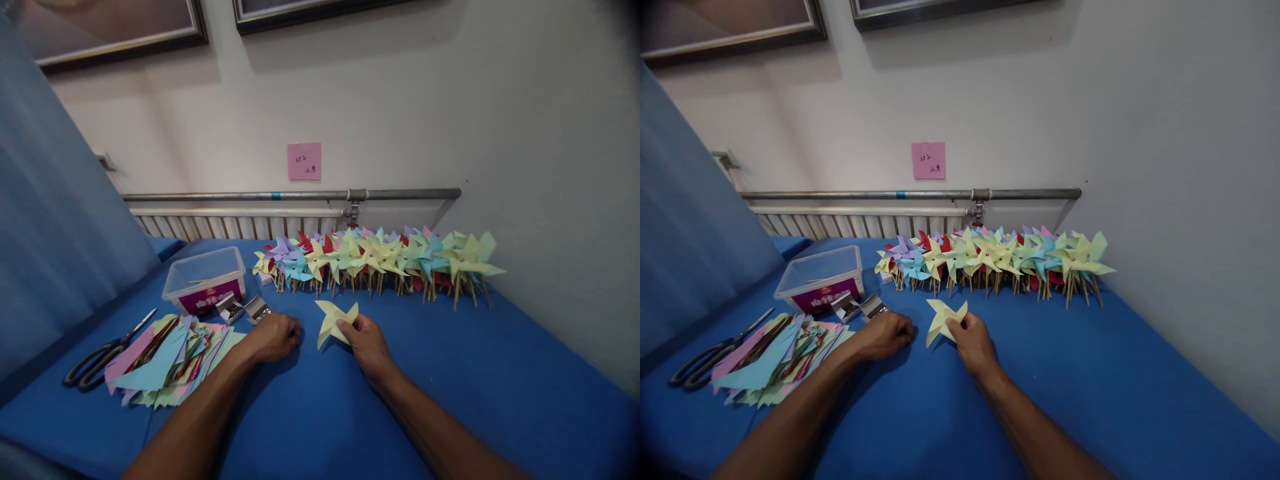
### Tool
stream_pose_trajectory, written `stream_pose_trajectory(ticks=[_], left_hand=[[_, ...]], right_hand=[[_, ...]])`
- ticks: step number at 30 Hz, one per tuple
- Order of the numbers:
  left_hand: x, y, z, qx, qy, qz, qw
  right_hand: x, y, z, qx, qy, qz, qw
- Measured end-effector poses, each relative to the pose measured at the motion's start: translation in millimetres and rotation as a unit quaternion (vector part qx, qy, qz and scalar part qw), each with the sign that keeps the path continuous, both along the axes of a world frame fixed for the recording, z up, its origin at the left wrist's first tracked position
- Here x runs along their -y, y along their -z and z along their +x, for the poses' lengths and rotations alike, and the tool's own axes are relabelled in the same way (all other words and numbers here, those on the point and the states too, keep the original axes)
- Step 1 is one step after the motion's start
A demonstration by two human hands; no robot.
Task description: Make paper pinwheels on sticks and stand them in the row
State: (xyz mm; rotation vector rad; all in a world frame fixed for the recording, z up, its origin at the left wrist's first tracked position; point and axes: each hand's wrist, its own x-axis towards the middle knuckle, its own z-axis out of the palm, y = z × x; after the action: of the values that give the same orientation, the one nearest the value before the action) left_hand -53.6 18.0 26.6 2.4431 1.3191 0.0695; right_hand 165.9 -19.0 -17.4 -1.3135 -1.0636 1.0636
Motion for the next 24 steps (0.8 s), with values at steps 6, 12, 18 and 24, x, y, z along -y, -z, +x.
stream_pose_trajectory(ticks=[6,12,18,24], left_hand=[[-2.8,-4.6,-7.0,0.02,-0.012,-0.011,1.0],[2.7,-9.1,-5.6,0.03,-0.008,-0.029,0.999],[5.0,-4.3,0.5,0.017,0.036,-0.014,0.999],[4.8,4.2,1.1,0.025,0.058,0.012,0.998]], right_hand=[[-0.3,-2.4,-0.6,0.001,-0.006,-0.001,1.0],[-0.1,-3.5,-1.4,-0.006,0.0,-0.003,1.0],[2.8,-5.9,-1.5,-0.019,-0.007,-0.004,1.0],[1.7,-4.0,-0.8,-0.017,0.002,-0.008,1.0]])
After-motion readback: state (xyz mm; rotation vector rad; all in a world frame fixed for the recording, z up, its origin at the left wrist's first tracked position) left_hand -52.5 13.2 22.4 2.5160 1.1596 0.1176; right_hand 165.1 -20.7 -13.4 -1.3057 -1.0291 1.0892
